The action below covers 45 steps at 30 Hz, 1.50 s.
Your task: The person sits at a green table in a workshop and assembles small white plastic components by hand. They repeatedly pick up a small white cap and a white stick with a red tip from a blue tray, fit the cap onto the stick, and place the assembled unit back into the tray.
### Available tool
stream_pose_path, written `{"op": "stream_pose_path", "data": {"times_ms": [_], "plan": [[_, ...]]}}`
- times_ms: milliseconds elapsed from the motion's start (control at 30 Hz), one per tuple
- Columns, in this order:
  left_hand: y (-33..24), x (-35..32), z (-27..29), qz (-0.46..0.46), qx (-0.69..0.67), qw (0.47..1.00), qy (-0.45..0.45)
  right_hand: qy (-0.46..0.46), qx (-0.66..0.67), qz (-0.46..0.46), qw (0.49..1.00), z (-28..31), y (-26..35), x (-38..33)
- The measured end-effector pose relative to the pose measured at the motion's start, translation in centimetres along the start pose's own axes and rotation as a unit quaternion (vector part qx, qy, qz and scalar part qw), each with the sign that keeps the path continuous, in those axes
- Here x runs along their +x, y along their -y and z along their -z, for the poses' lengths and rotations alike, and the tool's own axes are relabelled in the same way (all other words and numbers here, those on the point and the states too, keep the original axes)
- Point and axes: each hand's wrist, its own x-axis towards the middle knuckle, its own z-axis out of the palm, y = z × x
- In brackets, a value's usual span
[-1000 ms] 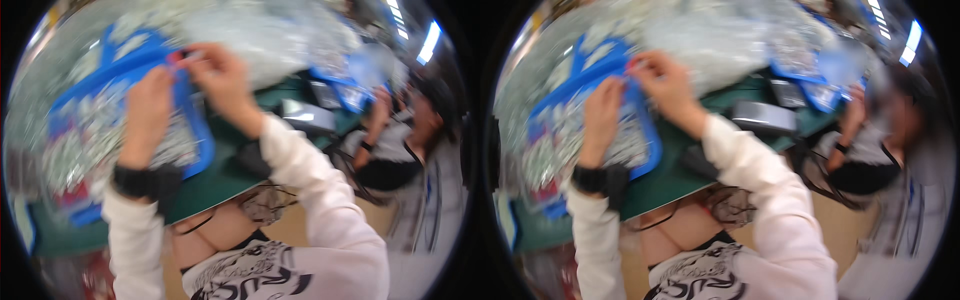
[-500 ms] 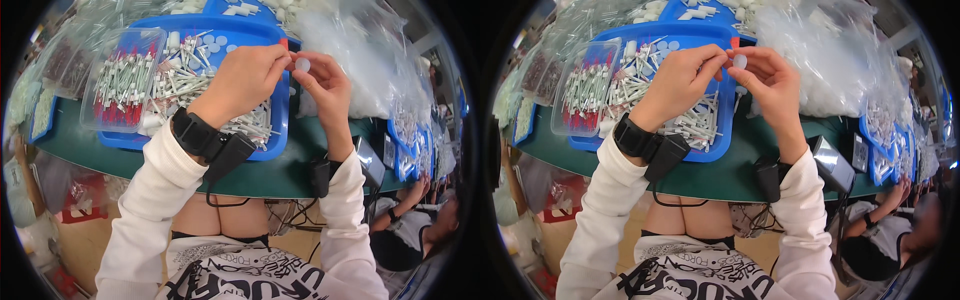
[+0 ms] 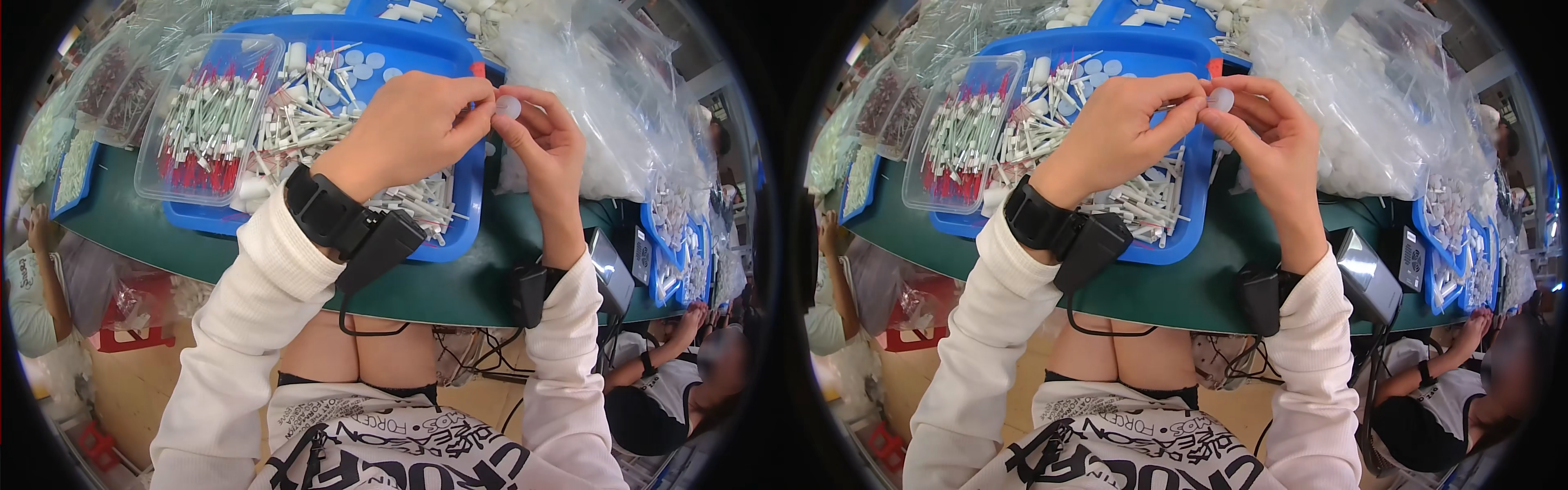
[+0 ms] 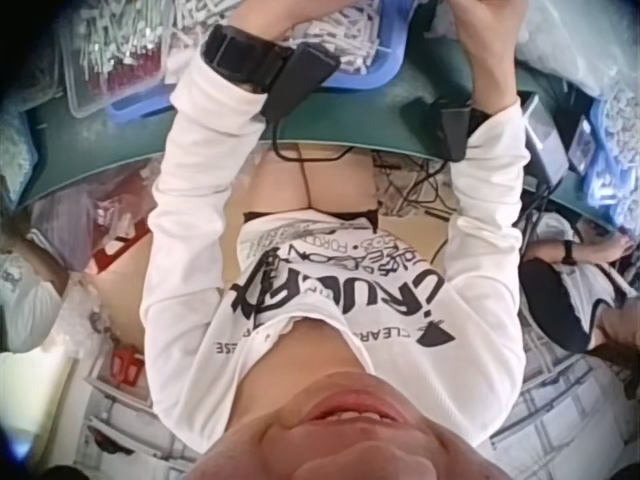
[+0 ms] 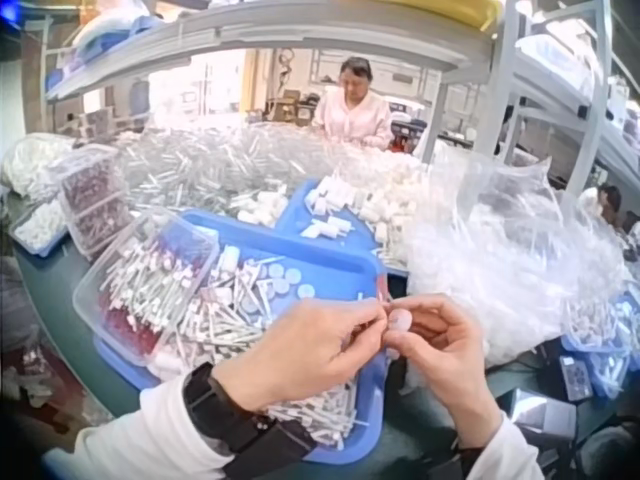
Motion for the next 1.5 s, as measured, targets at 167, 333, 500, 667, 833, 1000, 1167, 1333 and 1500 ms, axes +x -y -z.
{"op": "stream_pose_path", "data": {"times_ms": [167,333,500,667,833,1000,1167,1333,1500], "plan": [[0.21,-0.12,0.35,-0.044,0.058,0.997,0.013,0.013,-0.027,0.005,1.000,0.40,-0.12,-0.07],[0.33,-0.41,0.63,-0.062,0.125,0.990,0.014,0.018,-0.080,0.036,0.996,0.39,-0.28,0.00],[0.07,-0.61,0.61,-0.073,0.205,0.976,0.006,0.020,-0.135,0.037,0.990,0.65,-0.28,0.00],[-0.08,-0.65,0.82,-0.078,0.214,0.973,0.020,0.020,-0.093,0.022,0.995,0.36,-0.34,-0.03],[-0.22,-0.70,0.82,-0.056,0.180,0.981,0.036,0.024,-0.108,0.023,0.994,0.41,-0.30,0.00],[-0.23,-0.68,0.68,-0.040,0.107,0.993,0.017,0.022,-0.105,-0.007,0.994,0.60,0.00,0.03],[-0.19,-0.64,0.66,-0.035,0.105,0.994,0.009,0.016,-0.066,0.001,0.998,0.29,-0.14,0.07],[-0.33,-0.62,0.80,-0.040,0.114,0.993,0.020,0.025,-0.060,-0.009,0.998,0.46,-0.19,0.18],[-0.41,-0.64,0.95,-0.032,0.126,0.991,0.021,0.024,-0.042,-0.028,0.998,0.54,-0.06,0.17]]}}
